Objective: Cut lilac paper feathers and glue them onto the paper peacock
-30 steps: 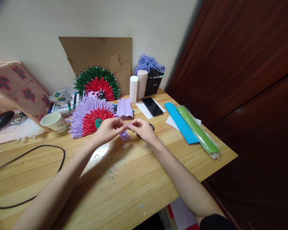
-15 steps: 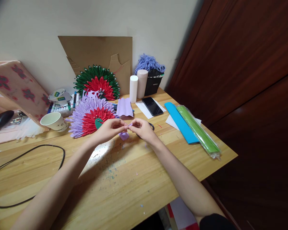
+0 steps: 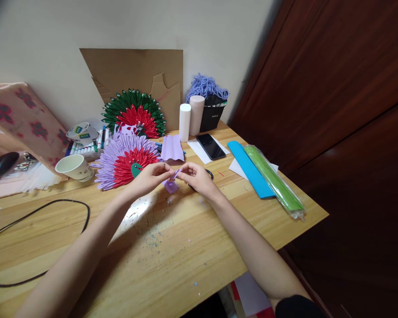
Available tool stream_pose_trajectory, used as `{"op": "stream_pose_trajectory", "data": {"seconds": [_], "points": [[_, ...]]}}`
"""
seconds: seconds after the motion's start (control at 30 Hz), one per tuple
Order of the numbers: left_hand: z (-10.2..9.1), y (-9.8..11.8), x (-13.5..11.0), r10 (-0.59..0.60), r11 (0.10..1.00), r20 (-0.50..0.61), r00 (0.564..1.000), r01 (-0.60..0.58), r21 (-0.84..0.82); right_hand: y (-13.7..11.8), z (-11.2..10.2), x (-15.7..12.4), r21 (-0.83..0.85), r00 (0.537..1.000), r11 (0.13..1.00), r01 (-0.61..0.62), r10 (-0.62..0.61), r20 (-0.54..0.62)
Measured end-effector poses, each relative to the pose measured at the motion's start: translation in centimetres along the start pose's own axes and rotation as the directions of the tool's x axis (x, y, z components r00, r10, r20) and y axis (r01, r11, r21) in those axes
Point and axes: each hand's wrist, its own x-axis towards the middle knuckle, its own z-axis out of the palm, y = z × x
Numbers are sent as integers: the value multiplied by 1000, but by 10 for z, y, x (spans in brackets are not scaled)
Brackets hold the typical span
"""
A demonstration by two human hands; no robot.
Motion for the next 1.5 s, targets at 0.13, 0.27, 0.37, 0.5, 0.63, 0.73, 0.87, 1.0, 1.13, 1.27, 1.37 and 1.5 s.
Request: {"op": "stream_pose_trajectory", "data": {"seconds": [0.13, 0.27, 0.37, 0.5, 0.63, 0.73, 0.87, 1.0, 1.13, 1.27, 1.37, 1.5], "points": [[0, 1, 0, -1, 1000, -13, 1000, 1, -12, -1, 0, 0, 11, 1000, 1000, 20, -19, -3], [1, -1, 0, -12, 1000, -11, 1000, 12, -11, 0, 1, -1, -20, 1000, 999, 27, -27, -1], [1, -2, 0, -15, 1000, -24, 1000, 14, -19, 1, 1, -1, -19, 1000, 1000, 14, -14, -4], [1, 0, 0, -17, 999, -40, 999, 15, -34, 1, 0, 0, -32, 1000, 999, 13, -13, -5], [3, 4, -1, -16, 999, -59, 998, 14, -47, 2, -1, 0, -35, 1000, 999, 29, -29, 2], [3, 5, -1, -33, 996, -55, 998, 29, -83, 2, -1, 0, -13, 1000, 999, 31, -31, 0], [-1, 4, 0, -106, 979, 11, 994, 106, -174, 0, -1, 0, 5, 1000, 1000, 19, -19, -16], [-6, 2, -1, -175, 945, 107, 979, 198, -260, -1, -1, -1, 12, 999, 1000, 13, -12, -46], [-7, 0, -2, -227, 908, 115, 967, 253, -335, -1, -1, -1, 20, 999, 1000, 13, -12, -52], [-6, -2, -1, -255, 895, 86, 963, 269, -355, 1, 0, 0, 32, 999, 999, 12, -11, -51], [-6, -5, -1, -253, 903, 57, 966, 257, -345, 2, 0, 0, 36, 999, 999, 4, -3, -46], [-5, -6, 0, -248, 919, 7, 969, 238, -315, 2, 0, 0, 37, 999, 999, -5, 6, -33]]}}
